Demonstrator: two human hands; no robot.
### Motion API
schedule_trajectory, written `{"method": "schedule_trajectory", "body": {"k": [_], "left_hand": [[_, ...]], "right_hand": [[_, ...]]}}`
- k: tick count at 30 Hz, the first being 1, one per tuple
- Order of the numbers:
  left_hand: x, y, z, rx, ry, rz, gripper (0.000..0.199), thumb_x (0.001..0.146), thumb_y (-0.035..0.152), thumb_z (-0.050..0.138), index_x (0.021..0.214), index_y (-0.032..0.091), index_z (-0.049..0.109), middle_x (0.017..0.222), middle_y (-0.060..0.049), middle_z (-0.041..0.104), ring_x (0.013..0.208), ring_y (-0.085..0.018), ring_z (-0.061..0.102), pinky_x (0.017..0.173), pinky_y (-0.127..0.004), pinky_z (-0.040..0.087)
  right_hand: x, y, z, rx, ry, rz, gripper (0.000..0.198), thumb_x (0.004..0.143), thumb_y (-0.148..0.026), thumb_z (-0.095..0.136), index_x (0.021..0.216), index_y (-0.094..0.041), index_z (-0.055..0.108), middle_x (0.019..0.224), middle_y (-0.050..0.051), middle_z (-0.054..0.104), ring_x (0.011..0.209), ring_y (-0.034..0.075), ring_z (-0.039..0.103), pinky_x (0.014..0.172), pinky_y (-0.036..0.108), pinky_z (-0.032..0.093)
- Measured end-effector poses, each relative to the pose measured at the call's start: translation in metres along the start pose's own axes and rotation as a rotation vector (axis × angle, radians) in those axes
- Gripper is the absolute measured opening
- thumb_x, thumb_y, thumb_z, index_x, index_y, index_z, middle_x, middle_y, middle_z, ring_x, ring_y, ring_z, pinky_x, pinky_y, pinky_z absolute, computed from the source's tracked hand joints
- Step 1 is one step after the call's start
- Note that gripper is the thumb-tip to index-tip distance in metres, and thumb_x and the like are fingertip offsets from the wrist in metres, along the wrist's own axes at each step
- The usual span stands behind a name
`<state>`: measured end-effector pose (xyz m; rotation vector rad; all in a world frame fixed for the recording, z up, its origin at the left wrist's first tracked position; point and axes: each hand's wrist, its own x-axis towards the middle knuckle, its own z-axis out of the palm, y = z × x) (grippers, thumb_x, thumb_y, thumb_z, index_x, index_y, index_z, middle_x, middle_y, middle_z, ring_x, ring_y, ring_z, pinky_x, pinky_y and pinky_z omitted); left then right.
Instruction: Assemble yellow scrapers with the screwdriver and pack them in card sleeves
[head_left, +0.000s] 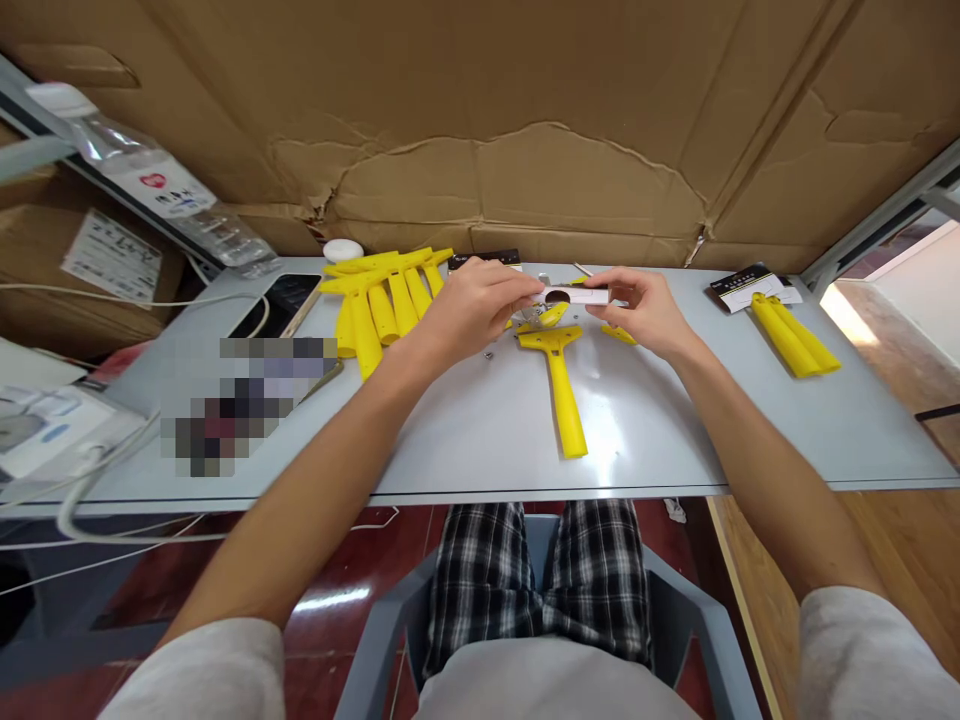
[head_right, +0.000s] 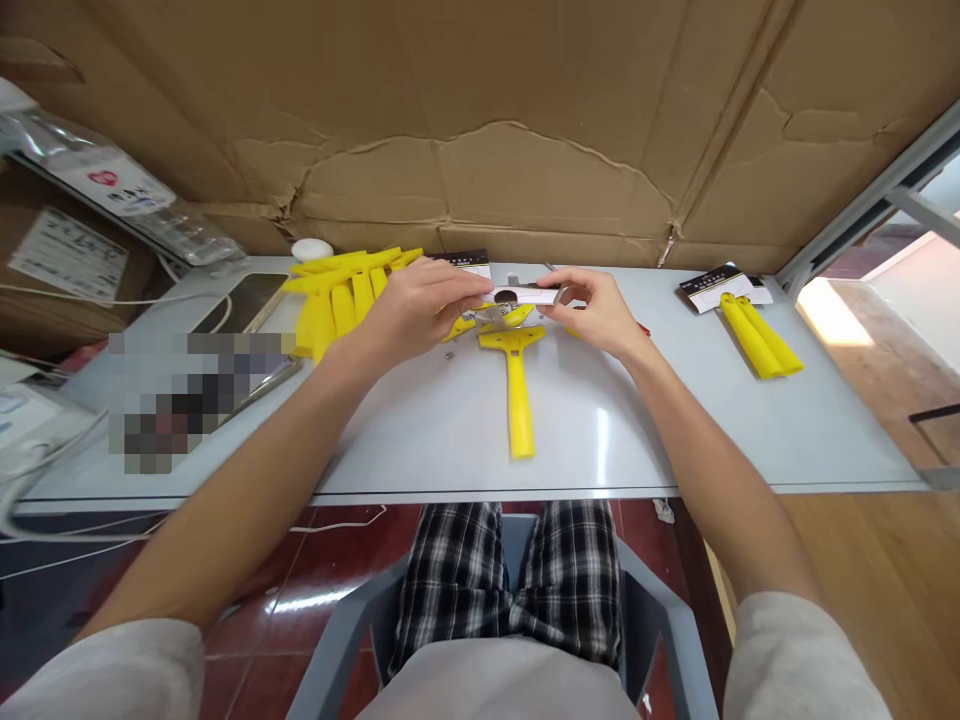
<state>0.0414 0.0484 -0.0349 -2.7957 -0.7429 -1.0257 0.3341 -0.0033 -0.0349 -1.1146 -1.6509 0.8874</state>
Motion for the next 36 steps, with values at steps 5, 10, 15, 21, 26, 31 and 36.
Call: {"method": "schedule_trajectory", "body": {"k": [5,10,15,21,26,31,36], "left_hand": [[-0.002,0.002,0.0,0.046,-0.024,0.021,0.035,0.115,0.031,0.047,0.126,0.025,0.08,0.123,-0.01,0.085,0.111,-0.026,0.077,0.092,-0.042,0.051],[-0.001,0.006,0.002,0.122,-0.017,0.067,0.034,0.114,0.025,0.048,0.124,0.024,0.08,0.12,-0.011,0.086,0.105,-0.027,0.075,0.087,-0.045,0.049],[-0.002,0.005,0.003,0.165,-0.066,0.082,0.035,0.111,0.019,0.047,0.121,0.023,0.081,0.116,-0.01,0.086,0.102,-0.027,0.074,0.086,-0.045,0.049],[-0.003,0.011,0.002,0.2,-0.16,0.08,0.038,0.108,0.015,0.047,0.116,0.022,0.083,0.113,-0.01,0.086,0.099,-0.027,0.074,0.087,-0.045,0.051],[-0.004,0.01,0.005,0.157,-0.136,0.051,0.037,0.109,0.019,0.049,0.119,0.024,0.084,0.112,-0.009,0.085,0.101,-0.028,0.075,0.091,-0.047,0.052],[-0.004,0.006,0.005,0.058,-0.096,0.004,0.035,0.112,0.03,0.052,0.123,0.024,0.085,0.116,-0.011,0.086,0.106,-0.03,0.075,0.093,-0.05,0.054],[-0.005,0.008,0.006,0.022,-0.073,0.011,0.034,0.113,0.032,0.052,0.121,0.024,0.084,0.118,-0.011,0.086,0.106,-0.029,0.075,0.094,-0.048,0.056]], "right_hand": [[0.001,0.001,-0.008,0.067,-0.027,-0.033,0.062,0.072,-0.059,0.099,0.121,-0.027,0.08,0.112,0.005,0.08,0.104,0.021,0.073,0.088,0.035,0.062],[0.004,0.01,-0.011,0.099,0.069,-0.086,0.062,0.067,-0.051,0.102,0.119,-0.028,0.079,0.11,0.003,0.08,0.107,0.021,0.074,0.088,0.035,0.063],[0.005,0.013,-0.006,-0.019,0.132,-0.079,0.055,0.064,-0.041,0.1,0.113,-0.026,0.081,0.117,0.005,0.079,0.113,0.023,0.074,0.076,0.03,0.059],[0.0,0.007,-0.009,-0.102,0.016,0.049,0.057,0.07,-0.053,0.099,0.118,-0.025,0.085,0.117,0.007,0.079,0.097,0.02,0.07,0.068,0.03,0.055],[-0.001,0.002,-0.01,-0.149,0.038,0.075,0.055,0.07,-0.056,0.098,0.113,-0.023,0.085,0.107,0.007,0.079,0.093,0.019,0.069,0.068,0.031,0.054],[0.0,-0.002,-0.012,-0.168,0.03,0.046,0.054,0.071,-0.058,0.096,0.109,-0.022,0.083,0.101,0.007,0.08,0.095,0.022,0.072,0.069,0.032,0.054],[-0.013,-0.006,-0.01,-0.399,0.044,-0.071,0.041,0.087,-0.054,0.083,0.114,-0.023,0.084,0.118,0.009,0.082,0.105,0.024,0.072,0.074,0.035,0.056]]}}
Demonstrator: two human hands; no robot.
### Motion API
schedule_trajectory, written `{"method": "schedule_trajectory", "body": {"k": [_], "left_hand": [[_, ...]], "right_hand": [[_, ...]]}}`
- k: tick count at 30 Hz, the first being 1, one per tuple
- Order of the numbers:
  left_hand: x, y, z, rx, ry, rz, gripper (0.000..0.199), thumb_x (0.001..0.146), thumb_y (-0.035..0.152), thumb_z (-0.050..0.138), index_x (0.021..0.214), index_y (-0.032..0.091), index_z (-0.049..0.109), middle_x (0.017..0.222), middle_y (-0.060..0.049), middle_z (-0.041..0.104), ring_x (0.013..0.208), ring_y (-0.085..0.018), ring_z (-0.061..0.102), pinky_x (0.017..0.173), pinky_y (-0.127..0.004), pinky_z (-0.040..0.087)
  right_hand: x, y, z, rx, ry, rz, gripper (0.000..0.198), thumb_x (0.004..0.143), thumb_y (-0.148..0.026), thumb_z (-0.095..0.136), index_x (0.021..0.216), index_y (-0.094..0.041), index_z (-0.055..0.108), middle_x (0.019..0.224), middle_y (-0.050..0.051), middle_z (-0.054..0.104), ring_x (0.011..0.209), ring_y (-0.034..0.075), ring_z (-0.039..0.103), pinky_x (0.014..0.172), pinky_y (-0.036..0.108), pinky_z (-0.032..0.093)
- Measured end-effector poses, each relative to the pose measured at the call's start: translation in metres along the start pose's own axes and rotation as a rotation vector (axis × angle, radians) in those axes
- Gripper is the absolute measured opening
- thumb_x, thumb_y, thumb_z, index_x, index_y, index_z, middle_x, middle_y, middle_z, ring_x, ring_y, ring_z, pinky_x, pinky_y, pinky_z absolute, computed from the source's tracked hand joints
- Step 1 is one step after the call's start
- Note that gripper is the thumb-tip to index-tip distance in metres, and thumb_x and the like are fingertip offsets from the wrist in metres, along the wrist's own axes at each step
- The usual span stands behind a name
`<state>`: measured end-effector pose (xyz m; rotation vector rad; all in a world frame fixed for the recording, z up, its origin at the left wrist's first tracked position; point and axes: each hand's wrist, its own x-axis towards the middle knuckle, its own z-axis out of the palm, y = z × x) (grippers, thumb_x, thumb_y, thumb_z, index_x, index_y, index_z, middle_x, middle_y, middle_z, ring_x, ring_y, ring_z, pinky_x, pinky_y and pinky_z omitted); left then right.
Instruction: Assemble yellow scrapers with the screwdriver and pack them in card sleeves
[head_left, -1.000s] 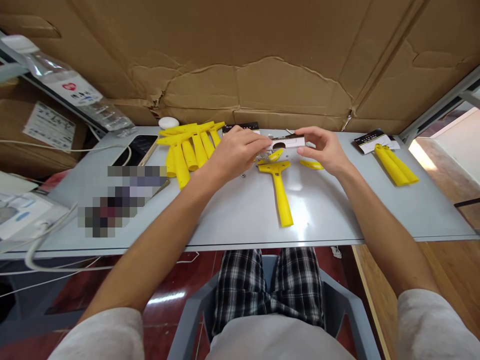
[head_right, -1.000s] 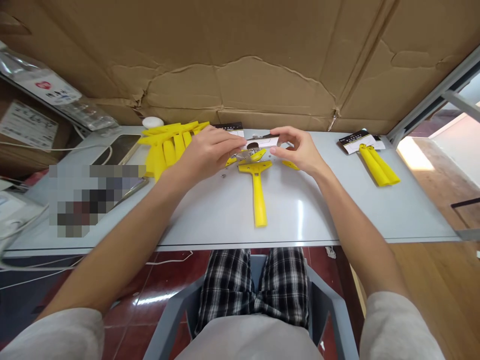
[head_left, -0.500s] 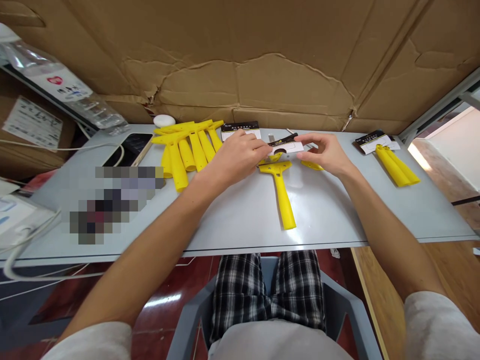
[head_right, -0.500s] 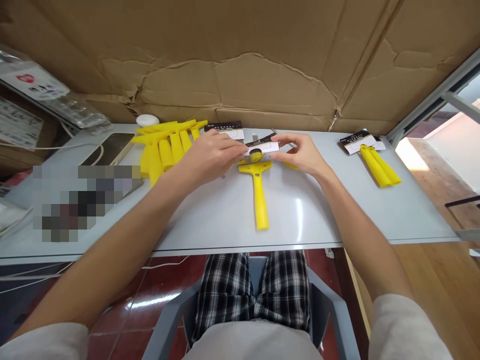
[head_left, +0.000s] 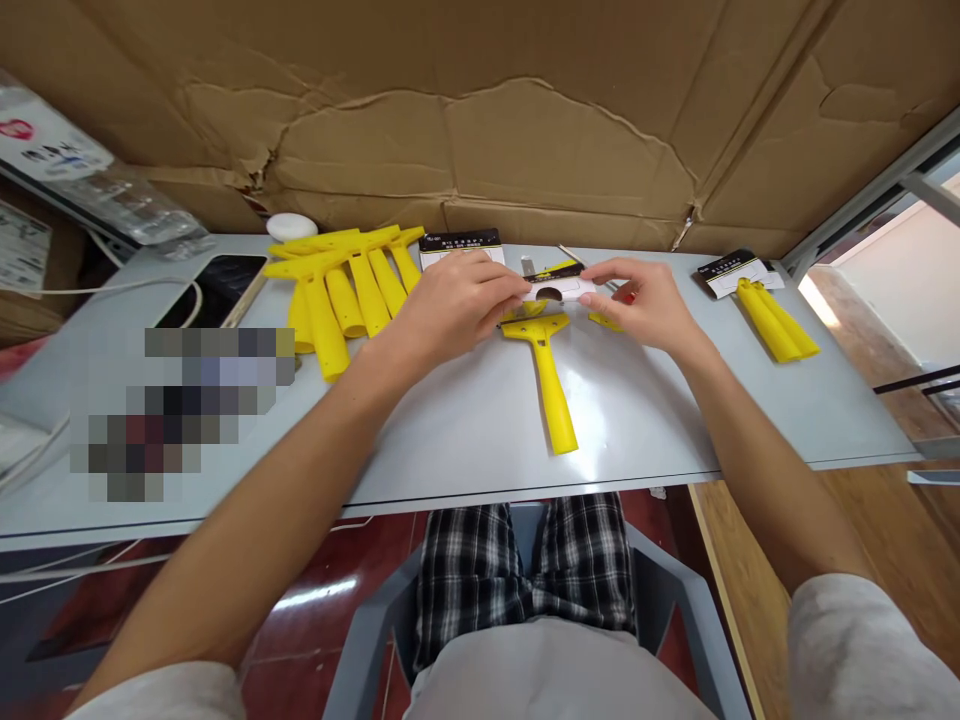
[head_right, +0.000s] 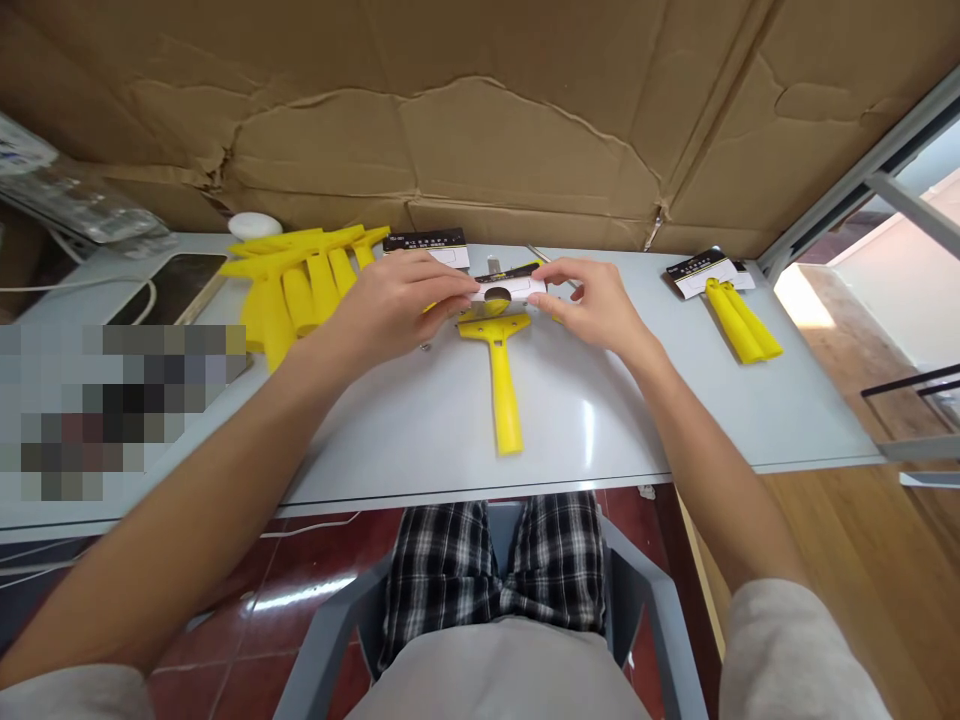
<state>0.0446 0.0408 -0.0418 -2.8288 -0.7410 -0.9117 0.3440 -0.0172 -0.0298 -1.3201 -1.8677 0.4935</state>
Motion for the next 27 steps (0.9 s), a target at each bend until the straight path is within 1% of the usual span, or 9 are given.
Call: {"method": "schedule_trajectory", "body": {"k": [2,4,8,11,16,19,23,25,27], "left_hand": [[0.0,0.003,0.001,-0.004,-0.012,0.001,0.035,0.114,0.032,0.051,0.119,0.024,0.084,0.116,-0.01,0.086,0.105,-0.028,0.076,0.094,-0.048,0.057],[0.0,0.008,0.002,-0.021,-0.028,0.007,0.034,0.114,0.033,0.051,0.117,0.025,0.084,0.114,-0.009,0.086,0.104,-0.028,0.076,0.096,-0.047,0.057],[0.003,0.017,-0.002,-0.123,-0.028,0.023,0.031,0.111,0.043,0.059,0.119,0.025,0.084,0.121,-0.01,0.084,0.11,-0.028,0.075,0.101,-0.048,0.057],[0.003,0.013,-0.008,-0.196,-0.043,-0.02,0.04,0.107,0.054,0.066,0.131,0.026,0.081,0.132,-0.012,0.081,0.121,-0.031,0.073,0.108,-0.049,0.056],[-0.004,-0.01,-0.003,-0.174,-0.287,-0.041,0.056,0.102,0.065,0.068,0.139,0.025,0.078,0.135,-0.013,0.079,0.124,-0.033,0.073,0.109,-0.049,0.057],[-0.008,-0.016,0.011,-0.154,-0.357,-0.001,0.049,0.103,0.059,0.068,0.136,0.024,0.08,0.135,-0.013,0.079,0.122,-0.033,0.074,0.107,-0.048,0.058],[-0.008,-0.006,0.023,-0.139,-0.304,0.014,0.033,0.105,0.042,0.068,0.129,0.026,0.083,0.132,-0.013,0.08,0.123,-0.031,0.073,0.107,-0.049,0.058],[-0.007,0.003,0.023,-0.114,-0.28,0.036,0.029,0.104,0.036,0.07,0.128,0.028,0.084,0.137,-0.014,0.078,0.129,-0.034,0.069,0.111,-0.055,0.056],[-0.006,0.014,0.02,-0.1,-0.303,0.093,0.031,0.103,0.029,0.07,0.13,0.032,0.084,0.152,-0.013,0.072,0.144,-0.039,0.061,0.117,-0.064,0.05]], "right_hand": [[-0.009,-0.002,0.002,-0.112,0.014,-0.072,0.037,0.092,-0.053,0.078,0.115,-0.025,0.084,0.119,0.008,0.082,0.109,0.026,0.071,0.081,0.037,0.057],[-0.018,-0.005,0.004,-0.121,0.056,-0.081,0.036,0.094,-0.054,0.077,0.115,-0.025,0.084,0.11,0.007,0.082,0.105,0.024,0.071,0.085,0.037,0.057],[-0.038,-0.01,0.003,0.111,0.132,0.048,0.035,0.09,-0.054,0.084,0.111,-0.026,0.082,0.09,0.002,0.073,0.086,0.018,0.068,0.081,0.034,0.057],[-0.06,-0.015,0.0,0.285,0.102,0.135,0.035,0.087,-0.05,0.089,0.11,-0.026,0.08,0.086,0.001,0.07,0.08,0.016,0.066,0.077,0.033,0.057],[-0.112,-0.019,0.002,0.401,0.032,0.269,0.041,0.084,-0.05,0.092,0.113,-0.025,0.079,0.081,0.0,0.07,0.073,0.015,0.065,0.07,0.033,0.057],[-0.137,-0.02,0.006,0.351,0.032,0.267,0.037,0.086,-0.05,0.09,0.112,-0.026,0.08,0.079,0.0,0.071,0.072,0.016,0.064,0.07,0.034,0.057],[-0.149,-0.022,0.01,0.238,-0.013,0.218,0.031,0.091,-0.049,0.086,0.114,-0.028,0.082,0.098,0.003,0.081,0.084,0.018,0.071,0.081,0.037,0.059],[-0.15,-0.022,0.01,0.215,-0.019,0.199,0.031,0.092,-0.048,0.086,0.114,-0.027,0.082,0.101,0.003,0.083,0.087,0.018,0.073,0.084,0.037,0.06],[-0.15,-0.022,0.011,0.22,-0.008,0.208,0.031,0.092,-0.048,0.085,0.115,-0.027,0.081,0.101,0.003,0.083,0.088,0.019,0.075,0.085,0.037,0.061]]}}
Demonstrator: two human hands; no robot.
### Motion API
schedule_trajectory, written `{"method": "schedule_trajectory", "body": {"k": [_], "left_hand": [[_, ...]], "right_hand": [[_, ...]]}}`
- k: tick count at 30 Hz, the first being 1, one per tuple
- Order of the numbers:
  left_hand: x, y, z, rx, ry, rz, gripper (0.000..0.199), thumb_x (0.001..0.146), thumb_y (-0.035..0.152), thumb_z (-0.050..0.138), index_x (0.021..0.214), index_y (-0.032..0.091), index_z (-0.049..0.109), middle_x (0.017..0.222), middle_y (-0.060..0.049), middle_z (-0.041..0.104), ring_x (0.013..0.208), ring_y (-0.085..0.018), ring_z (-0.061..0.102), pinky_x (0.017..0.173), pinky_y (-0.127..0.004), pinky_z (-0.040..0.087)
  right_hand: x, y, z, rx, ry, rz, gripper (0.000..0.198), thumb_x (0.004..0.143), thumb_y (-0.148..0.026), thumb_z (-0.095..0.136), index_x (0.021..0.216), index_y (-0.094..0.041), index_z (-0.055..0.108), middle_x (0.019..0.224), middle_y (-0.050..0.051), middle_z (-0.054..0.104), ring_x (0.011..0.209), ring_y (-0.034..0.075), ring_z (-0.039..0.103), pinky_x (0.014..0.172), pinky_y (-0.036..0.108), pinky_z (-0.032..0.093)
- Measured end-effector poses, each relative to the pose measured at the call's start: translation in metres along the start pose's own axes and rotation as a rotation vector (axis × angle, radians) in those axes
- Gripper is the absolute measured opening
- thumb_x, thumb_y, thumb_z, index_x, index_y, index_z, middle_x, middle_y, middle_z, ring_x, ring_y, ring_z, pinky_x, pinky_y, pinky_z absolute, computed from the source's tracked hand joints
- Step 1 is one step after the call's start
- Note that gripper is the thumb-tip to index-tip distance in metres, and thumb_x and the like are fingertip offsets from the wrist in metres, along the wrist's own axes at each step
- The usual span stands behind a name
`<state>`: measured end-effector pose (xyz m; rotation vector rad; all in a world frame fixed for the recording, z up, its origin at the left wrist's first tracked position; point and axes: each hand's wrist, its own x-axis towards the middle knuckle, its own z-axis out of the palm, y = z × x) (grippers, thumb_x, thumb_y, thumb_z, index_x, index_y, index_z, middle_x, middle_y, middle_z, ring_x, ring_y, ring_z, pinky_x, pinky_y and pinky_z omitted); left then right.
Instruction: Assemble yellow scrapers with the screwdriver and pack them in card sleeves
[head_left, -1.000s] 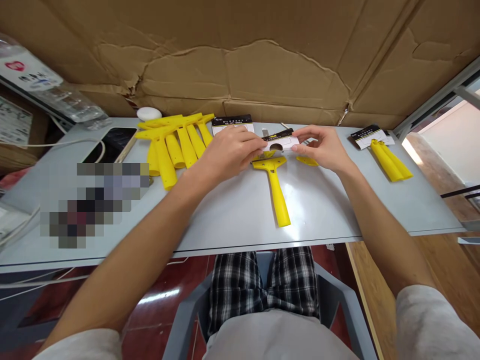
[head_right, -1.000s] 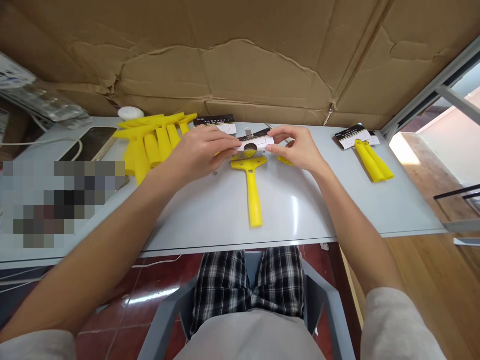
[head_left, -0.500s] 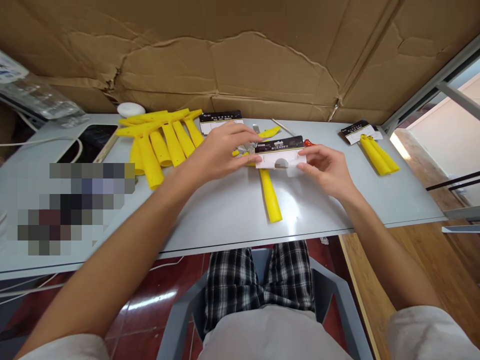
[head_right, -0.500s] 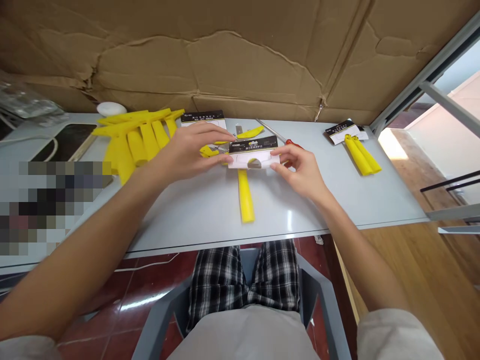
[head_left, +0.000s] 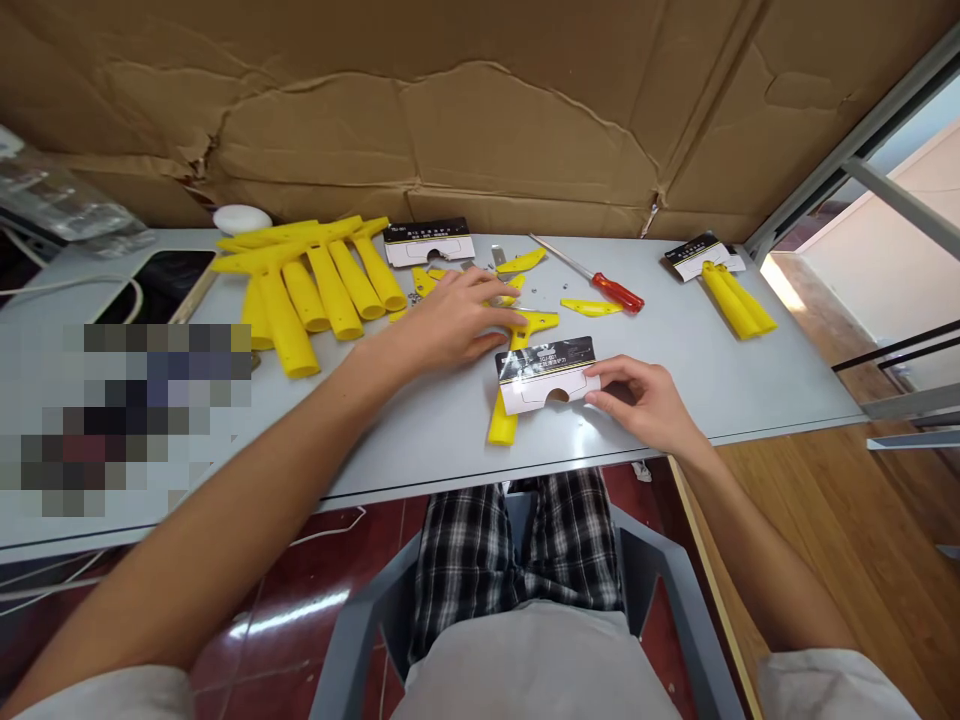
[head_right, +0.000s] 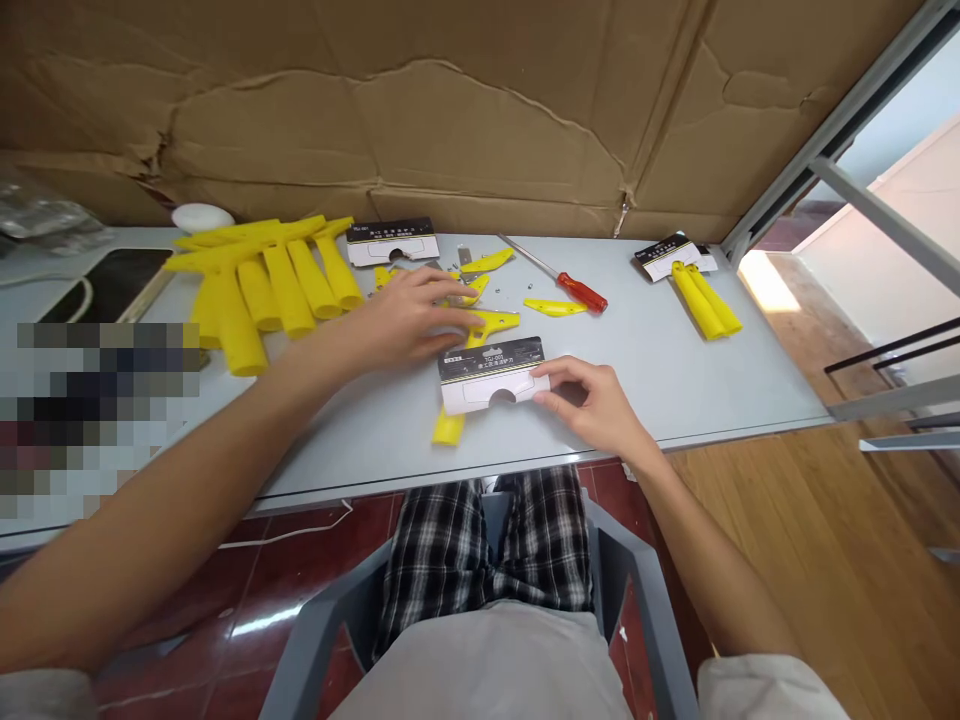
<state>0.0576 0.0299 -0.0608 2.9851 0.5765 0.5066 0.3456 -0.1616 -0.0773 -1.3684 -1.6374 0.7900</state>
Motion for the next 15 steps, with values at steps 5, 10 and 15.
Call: {"method": "schedule_trajectory", "body": {"k": [5,10,15], "left_hand": [[-0.003,0.019,-0.005,-0.026,-0.169,0.096,0.05,0.097,0.005,0.061,0.133,0.031,0.083,0.175,-0.007,0.054,0.166,-0.042,0.04,0.127,-0.072,0.04],[-0.003,0.014,-0.003,-0.049,-0.126,0.083,0.043,0.099,0.008,0.065,0.131,0.03,0.084,0.166,-0.01,0.064,0.161,-0.037,0.049,0.129,-0.065,0.041],[0.0,0.006,-0.001,-0.069,-0.058,0.1,0.03,0.103,0.018,0.068,0.12,0.033,0.086,0.155,-0.01,0.071,0.149,-0.034,0.06,0.122,-0.059,0.051]], "right_hand": [[0.001,0.002,0.0,0.027,0.018,0.015,0.029,0.092,-0.048,0.085,0.115,-0.029,0.081,0.103,0.003,0.084,0.089,0.021,0.078,0.086,0.04,0.063],[-0.001,-0.001,0.002,-0.015,0.033,-0.005,0.024,0.094,-0.046,0.085,0.113,-0.031,0.082,0.102,0.001,0.084,0.086,0.019,0.076,0.084,0.038,0.063],[-0.005,-0.009,0.002,-0.073,0.008,-0.048,0.018,0.096,-0.043,0.082,0.111,-0.032,0.083,0.105,0.002,0.084,0.087,0.018,0.076,0.084,0.038,0.063]]}}
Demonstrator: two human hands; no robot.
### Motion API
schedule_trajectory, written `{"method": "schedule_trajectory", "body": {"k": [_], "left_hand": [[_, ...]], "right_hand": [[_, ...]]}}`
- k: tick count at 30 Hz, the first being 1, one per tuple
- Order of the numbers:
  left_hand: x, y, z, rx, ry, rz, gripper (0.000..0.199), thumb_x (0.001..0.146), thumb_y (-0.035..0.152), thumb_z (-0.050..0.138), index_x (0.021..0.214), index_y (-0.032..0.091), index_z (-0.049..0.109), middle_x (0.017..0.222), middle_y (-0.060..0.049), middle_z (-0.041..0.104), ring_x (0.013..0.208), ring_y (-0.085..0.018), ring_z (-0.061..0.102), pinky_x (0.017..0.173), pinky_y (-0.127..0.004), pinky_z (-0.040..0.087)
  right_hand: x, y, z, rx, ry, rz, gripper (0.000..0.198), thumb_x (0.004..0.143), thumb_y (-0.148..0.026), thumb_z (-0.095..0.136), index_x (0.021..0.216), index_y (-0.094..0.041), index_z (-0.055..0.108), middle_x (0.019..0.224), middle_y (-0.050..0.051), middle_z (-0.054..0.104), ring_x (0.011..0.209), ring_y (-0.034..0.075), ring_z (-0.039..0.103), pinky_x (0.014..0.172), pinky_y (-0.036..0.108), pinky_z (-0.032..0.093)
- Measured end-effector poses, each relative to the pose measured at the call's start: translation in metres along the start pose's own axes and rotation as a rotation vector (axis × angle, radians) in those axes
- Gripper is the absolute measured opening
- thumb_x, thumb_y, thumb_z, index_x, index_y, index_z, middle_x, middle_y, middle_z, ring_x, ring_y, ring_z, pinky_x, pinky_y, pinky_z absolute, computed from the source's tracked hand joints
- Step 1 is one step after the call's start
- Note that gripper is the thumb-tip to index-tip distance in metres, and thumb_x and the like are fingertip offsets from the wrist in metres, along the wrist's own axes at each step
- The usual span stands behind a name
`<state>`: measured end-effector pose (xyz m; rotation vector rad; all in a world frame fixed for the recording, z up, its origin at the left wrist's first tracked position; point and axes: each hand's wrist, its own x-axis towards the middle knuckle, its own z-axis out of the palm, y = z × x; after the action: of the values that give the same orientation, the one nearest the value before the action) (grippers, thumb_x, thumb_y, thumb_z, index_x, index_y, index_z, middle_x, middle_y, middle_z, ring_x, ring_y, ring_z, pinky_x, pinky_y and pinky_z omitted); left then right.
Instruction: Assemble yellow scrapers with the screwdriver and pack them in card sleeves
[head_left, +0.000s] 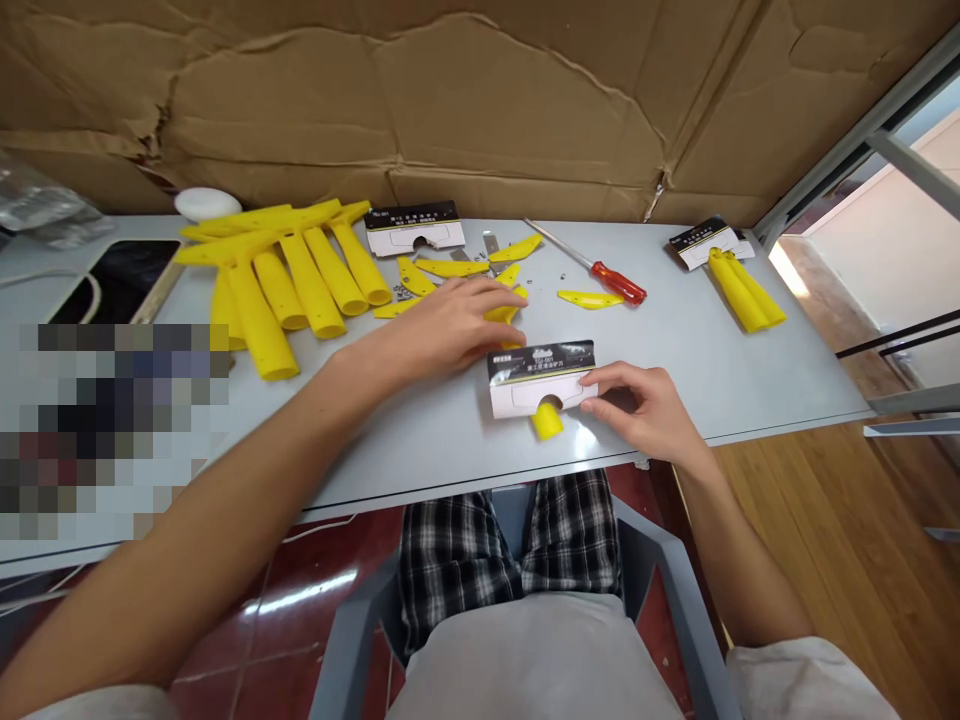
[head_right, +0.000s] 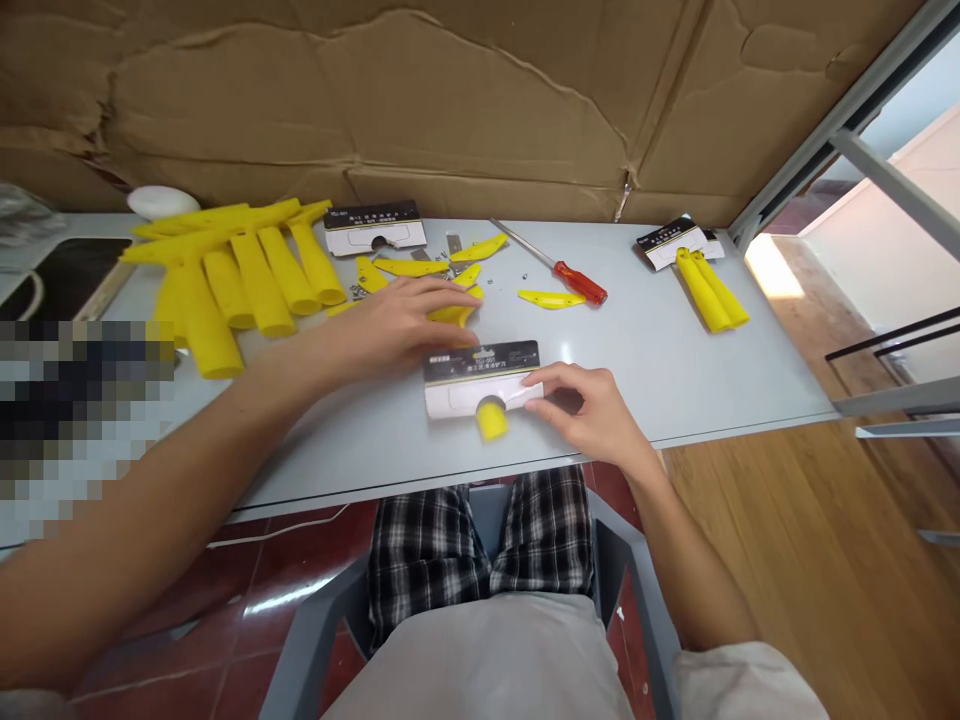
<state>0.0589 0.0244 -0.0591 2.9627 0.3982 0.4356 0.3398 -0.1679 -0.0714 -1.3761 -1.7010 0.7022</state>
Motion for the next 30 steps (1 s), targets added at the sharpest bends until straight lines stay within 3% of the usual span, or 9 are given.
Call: {"method": "schedule_trajectory", "body": {"k": [5,12,17,25,30], "left_hand": [[-0.002,-0.009,-0.001,-0.046,0.032,-0.012,0.03,0.107,0.022,0.06,0.119,0.032,0.086,0.157,-0.009,0.071,0.145,-0.031,0.064,0.122,-0.055,0.054],[-0.012,-0.026,-0.009,-0.005,0.117,-0.061,0.036,0.109,0.021,0.054,0.123,0.03,0.086,0.158,-0.01,0.07,0.149,-0.032,0.063,0.121,-0.056,0.055],[-0.015,-0.029,-0.011,-0.025,0.154,-0.098,0.033,0.108,0.028,0.059,0.124,0.034,0.086,0.153,-0.01,0.073,0.142,-0.035,0.067,0.116,-0.059,0.058],[-0.009,-0.015,-0.015,0.104,0.045,-0.094,0.039,0.107,0.02,0.054,0.125,0.035,0.085,0.152,-0.011,0.072,0.143,-0.036,0.065,0.113,-0.059,0.056],[-0.008,-0.009,-0.009,0.103,0.021,-0.089,0.034,0.105,0.022,0.061,0.125,0.035,0.085,0.158,-0.01,0.068,0.146,-0.037,0.063,0.117,-0.06,0.054]], "right_hand": [[-0.004,0.0,-0.003,0.033,-0.124,-0.076,0.016,0.096,-0.039,0.082,0.11,-0.032,0.084,0.103,0.001,0.083,0.088,0.016,0.075,0.087,0.036,0.062],[-0.007,0.007,-0.001,0.024,-0.184,-0.138,0.016,0.092,-0.036,0.086,0.108,-0.035,0.085,0.092,0.001,0.083,0.105,0.024,0.069,0.095,0.046,0.062],[-0.006,0.005,0.003,0.038,-0.137,-0.143,0.016,0.094,-0.036,0.085,0.109,-0.035,0.085,0.096,0.0,0.083,0.099,0.023,0.07,0.087,0.043,0.063],[-0.004,-0.001,0.003,0.047,-0.053,-0.163,0.013,0.098,-0.034,0.081,0.111,-0.035,0.084,0.101,0.0,0.085,0.094,0.02,0.078,0.086,0.04,0.065],[-0.003,0.0,0.004,0.008,-0.025,-0.156,0.013,0.098,-0.035,0.081,0.111,-0.034,0.084,0.103,0.0,0.085,0.093,0.019,0.08,0.088,0.04,0.067]]}}
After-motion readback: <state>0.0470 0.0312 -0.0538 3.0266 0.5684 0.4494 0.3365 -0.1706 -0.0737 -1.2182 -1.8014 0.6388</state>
